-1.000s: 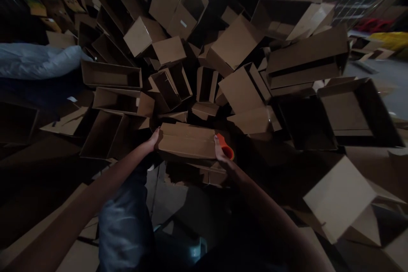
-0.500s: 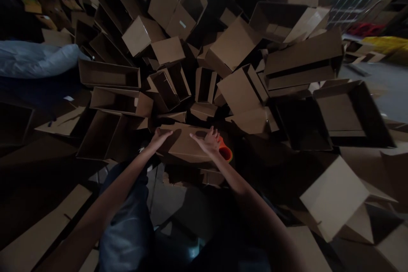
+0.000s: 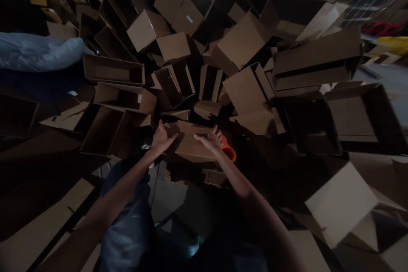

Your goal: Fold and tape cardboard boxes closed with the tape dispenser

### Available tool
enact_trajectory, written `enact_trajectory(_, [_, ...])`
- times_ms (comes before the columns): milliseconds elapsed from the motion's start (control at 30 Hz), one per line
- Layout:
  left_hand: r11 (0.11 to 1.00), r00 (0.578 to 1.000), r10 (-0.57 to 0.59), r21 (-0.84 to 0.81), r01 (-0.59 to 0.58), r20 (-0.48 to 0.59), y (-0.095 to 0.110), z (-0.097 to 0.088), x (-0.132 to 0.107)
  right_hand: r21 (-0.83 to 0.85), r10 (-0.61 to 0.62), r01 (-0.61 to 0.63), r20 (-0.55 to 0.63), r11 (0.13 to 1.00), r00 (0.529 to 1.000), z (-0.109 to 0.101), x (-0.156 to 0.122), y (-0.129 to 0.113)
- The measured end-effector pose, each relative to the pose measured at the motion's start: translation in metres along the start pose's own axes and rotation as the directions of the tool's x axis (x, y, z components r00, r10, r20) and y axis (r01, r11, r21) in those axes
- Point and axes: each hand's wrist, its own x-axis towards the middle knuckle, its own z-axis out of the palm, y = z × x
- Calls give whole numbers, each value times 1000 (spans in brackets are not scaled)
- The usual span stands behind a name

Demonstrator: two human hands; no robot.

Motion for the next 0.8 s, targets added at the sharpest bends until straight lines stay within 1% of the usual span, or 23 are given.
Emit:
enact_trajectory(67, [999,1000,13,53,-12,-14,8,-1,-3,23,-2,2,0,1000,1000,-1,0,0])
enact_trajectory(200, [991,998,-64,117,64,-4,26,3,-7,60,-30,29,16,998,999,-9,-4,2])
enact_trajectory(333, [971,996,-92,224,87,13,43,6,-10,146,-87,82,31,986,996,-20,-14,4])
enact_trajectory(433, [956,989,-142,267,125,45,52,8,-11,189,-94,86,33,978,995,-25,-17,8])
enact_trajectory(533, [945,982,-177,291,148,73,56,8,-9,241,-136,132,-2,961,991,-27,-13,17])
enact_trajectory(600, [942,981,-180,299,151,71,56,9,-7,262,-164,161,-9,952,986,-27,-9,25])
enact_trajectory(700, [944,984,-173,290,156,35,54,11,-5,267,-185,185,-24,946,982,-21,0,34])
enact_trajectory(800, [943,985,-172,286,172,-25,54,15,-3,295,-170,189,-87,937,982,-13,6,39])
